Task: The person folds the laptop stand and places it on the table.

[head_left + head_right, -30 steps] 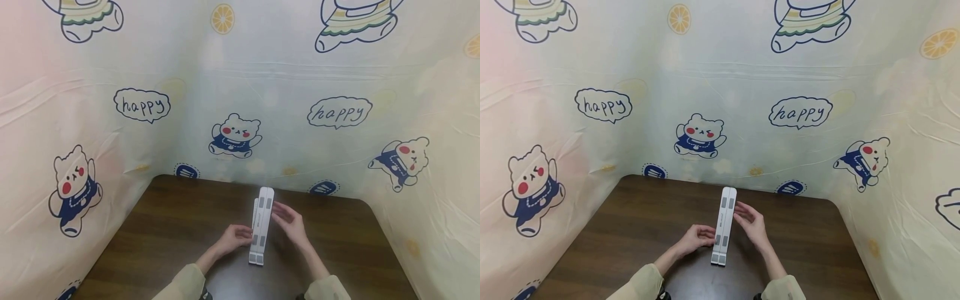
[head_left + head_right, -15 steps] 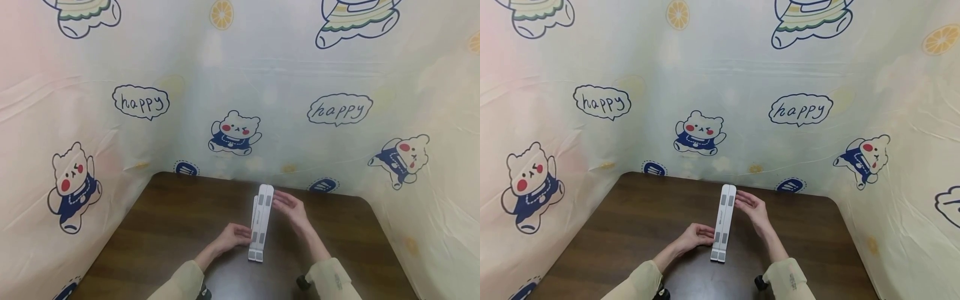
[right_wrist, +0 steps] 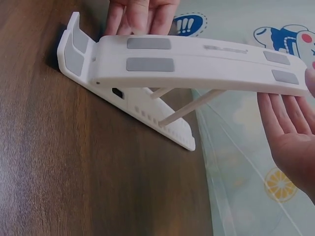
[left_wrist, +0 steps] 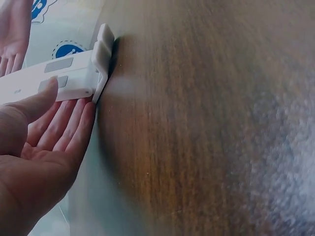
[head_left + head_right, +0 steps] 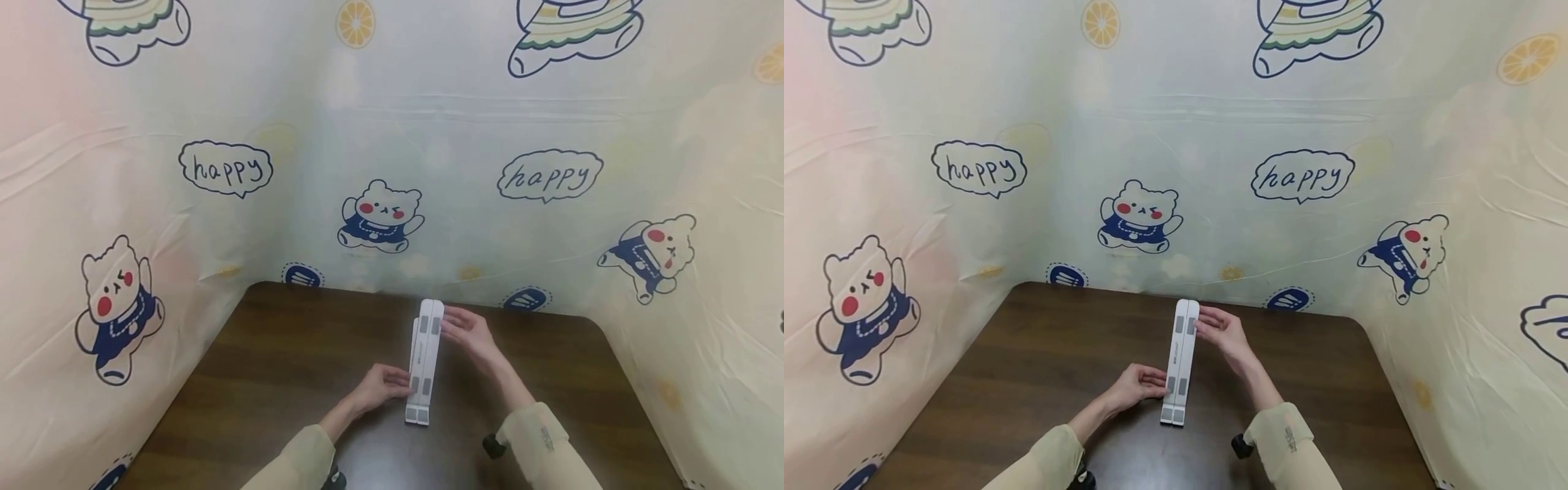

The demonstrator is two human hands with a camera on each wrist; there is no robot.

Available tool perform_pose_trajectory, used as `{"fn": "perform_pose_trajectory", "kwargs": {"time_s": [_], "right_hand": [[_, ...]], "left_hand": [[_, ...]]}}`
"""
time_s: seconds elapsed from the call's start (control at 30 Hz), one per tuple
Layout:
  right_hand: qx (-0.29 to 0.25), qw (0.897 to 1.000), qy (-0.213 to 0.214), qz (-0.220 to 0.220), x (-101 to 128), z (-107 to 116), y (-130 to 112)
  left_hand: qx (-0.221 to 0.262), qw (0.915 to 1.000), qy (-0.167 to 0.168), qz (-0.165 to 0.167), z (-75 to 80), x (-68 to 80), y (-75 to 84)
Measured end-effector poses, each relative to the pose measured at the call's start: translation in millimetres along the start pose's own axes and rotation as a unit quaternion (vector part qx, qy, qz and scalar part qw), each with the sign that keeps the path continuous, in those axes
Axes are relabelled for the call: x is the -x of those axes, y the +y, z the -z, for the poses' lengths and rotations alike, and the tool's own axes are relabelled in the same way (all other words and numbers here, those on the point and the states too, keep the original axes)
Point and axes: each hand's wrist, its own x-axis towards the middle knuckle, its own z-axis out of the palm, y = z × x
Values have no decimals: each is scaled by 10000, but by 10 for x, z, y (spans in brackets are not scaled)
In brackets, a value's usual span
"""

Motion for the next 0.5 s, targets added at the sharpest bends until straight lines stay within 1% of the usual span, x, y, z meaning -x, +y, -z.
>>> {"fn": "perform_pose_trajectory", "kwargs": {"time_s": [0.17, 0.3, 0.4, 0.5], "right_hand": [[-4, 9999, 1, -100, -31, 21, -20], [97, 9998, -4, -188, -63, 44, -22], [143, 9994, -131, -273, -85, 64, -15], [126, 9989, -300, -339, -99, 74, 1]], "left_hand": [[-42, 9999, 4, -95, -1, -14, 14], [-63, 9998, 101, -182, -11, -22, 12], [-53, 9995, 134, -276, -31, -30, -8], [65, 9994, 38, -340, -57, -31, -31]]}}
